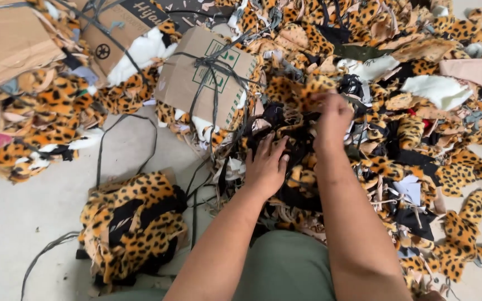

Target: The person sits on the floor and sorts through a large pile of leopard-print fabric scraps. They pick up pieces, fold them, and place them into a growing stack on the floor. The person also handles black plastic strips and cardboard boxes nearby.

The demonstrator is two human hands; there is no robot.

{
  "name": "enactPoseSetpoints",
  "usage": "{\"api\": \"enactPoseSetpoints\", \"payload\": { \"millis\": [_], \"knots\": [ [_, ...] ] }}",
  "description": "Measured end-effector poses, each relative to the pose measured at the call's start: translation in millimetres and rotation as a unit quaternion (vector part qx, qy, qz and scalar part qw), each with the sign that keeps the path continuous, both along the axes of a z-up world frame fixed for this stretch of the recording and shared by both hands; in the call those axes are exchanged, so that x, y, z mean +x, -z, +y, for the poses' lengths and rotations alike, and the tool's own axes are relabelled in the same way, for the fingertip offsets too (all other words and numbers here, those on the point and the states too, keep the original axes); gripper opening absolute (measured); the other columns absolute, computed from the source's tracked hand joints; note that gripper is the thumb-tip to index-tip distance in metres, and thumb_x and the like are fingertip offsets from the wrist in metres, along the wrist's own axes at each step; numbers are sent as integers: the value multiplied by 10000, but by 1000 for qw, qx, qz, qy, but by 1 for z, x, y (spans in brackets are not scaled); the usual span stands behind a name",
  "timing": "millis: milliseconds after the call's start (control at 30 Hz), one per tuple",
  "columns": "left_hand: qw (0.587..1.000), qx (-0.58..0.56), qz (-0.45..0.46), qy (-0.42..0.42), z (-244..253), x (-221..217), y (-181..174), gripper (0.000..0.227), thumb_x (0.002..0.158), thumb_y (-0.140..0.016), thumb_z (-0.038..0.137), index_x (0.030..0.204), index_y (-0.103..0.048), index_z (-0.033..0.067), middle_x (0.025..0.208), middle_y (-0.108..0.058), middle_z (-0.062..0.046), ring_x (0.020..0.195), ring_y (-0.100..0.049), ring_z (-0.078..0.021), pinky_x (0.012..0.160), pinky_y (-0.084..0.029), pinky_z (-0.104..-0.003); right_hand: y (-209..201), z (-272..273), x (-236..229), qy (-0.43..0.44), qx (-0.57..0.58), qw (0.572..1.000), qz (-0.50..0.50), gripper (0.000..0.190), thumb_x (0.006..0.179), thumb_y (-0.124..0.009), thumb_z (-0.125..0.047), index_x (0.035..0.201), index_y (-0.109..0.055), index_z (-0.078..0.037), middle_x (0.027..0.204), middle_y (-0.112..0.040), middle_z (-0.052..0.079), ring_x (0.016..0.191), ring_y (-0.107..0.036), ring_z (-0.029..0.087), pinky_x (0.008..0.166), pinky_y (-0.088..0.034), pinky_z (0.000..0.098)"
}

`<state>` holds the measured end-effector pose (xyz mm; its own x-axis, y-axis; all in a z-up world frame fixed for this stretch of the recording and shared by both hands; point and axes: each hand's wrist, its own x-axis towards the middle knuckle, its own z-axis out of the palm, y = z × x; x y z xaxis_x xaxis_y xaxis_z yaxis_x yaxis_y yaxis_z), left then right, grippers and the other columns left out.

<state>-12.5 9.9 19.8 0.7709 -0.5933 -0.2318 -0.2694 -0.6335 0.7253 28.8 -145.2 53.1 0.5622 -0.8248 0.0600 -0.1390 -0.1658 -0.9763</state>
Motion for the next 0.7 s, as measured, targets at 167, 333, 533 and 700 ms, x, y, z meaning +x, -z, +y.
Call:
{"api": "enactPoseSetpoints", "payload": {
  "millis": [167,333,533,700],
  "knots": [
    [966,-206,-66,-143,18,-45,-19,378,1111,-389,239,1419,-569,113,1505,-455,-224,1417,-389,-454,1176,-236,-604,-62,9,-71,-144,161,966,-139,459,1113,-443,-446,824,-628,-141,538,-260,-32,494,-322,114,562,-395,290],
    [900,-357,138,-211,55,-83,-58,508,1139,-233,367,1395,-617,153,1466,-538,-180,1425,-428,-424,1188,-282,-573,-62,29,-113,-249,179,937,-170,564,1137,-401,-479,711,-496,-123,424,-227,-9,335,-171,95,398,-261,234],
    [744,-470,418,-225,77,-88,-52,1009,980,-311,789,1572,-309,-28,1525,-455,-320,1419,-445,-455,1175,-364,-501,-50,78,-171,-367,65,927,-43,675,1081,-510,-537,556,-525,-113,363,-320,8,268,-289,103,368,-271,248],
    [615,-656,400,-178,65,-50,19,487,998,-723,324,1382,-563,71,1215,-696,-193,852,-755,-288,691,-646,-429,-56,92,-197,-434,-57,896,76,545,1032,-658,-287,547,-574,-52,427,-452,60,446,-391,144,501,-358,311]
  ]
}}
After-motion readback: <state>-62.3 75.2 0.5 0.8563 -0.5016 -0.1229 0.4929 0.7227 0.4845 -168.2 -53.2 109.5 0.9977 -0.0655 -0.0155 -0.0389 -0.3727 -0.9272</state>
